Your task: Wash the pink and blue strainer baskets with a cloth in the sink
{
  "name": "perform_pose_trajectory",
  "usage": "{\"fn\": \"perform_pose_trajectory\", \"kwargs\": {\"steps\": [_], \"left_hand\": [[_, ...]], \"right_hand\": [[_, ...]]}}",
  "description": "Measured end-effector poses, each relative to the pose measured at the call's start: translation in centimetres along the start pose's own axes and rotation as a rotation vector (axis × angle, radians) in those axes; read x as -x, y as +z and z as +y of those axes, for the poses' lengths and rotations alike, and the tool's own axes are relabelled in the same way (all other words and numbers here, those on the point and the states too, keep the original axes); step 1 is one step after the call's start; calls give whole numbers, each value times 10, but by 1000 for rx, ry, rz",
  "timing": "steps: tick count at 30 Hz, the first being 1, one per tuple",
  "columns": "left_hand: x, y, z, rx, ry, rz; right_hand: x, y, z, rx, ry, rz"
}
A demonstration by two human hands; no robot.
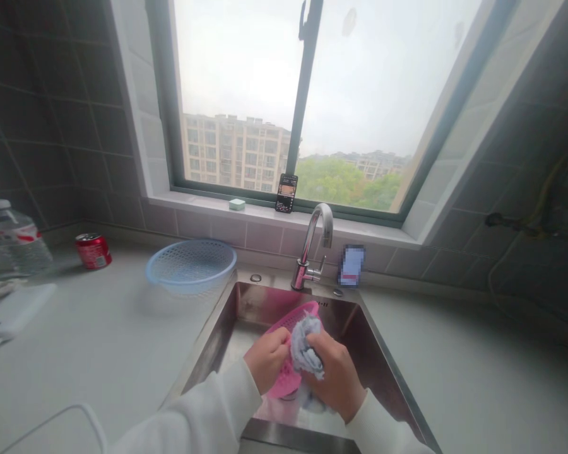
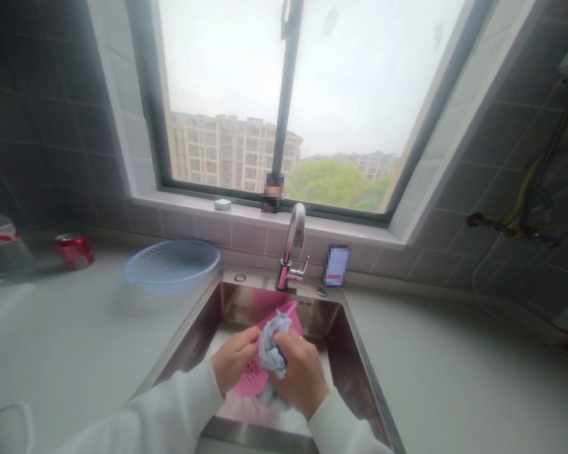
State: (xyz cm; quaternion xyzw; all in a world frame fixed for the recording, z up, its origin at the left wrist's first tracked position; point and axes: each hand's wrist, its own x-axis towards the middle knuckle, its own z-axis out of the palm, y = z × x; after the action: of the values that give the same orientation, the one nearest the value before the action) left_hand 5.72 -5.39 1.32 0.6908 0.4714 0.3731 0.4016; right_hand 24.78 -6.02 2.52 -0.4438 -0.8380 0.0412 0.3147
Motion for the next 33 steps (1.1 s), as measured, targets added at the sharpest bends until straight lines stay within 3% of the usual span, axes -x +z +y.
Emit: {"fn": "perform_pose_trajectory", "kwargs": {"steps": [2,8,15,21,28,33], "left_hand": [[1,-2,3,-123,-8,41],[2,-6,7,-380,-76,39],[1,-4,7,-491,-71,0],[0,-7,10,-445,-93,5],[1,-6,6,-406,-32,3],[0,-8,4,-367,-23,36]], "right_hand": [[-1,2,0,-30,-20,-28],[-15,-12,41,37,325,127],[-3,6,-3,-189,97,0],[-20,-7,28,-187,290,92],[-3,7,-6,-328,154,34],[-16,-8,21,-287,281,115]]}}
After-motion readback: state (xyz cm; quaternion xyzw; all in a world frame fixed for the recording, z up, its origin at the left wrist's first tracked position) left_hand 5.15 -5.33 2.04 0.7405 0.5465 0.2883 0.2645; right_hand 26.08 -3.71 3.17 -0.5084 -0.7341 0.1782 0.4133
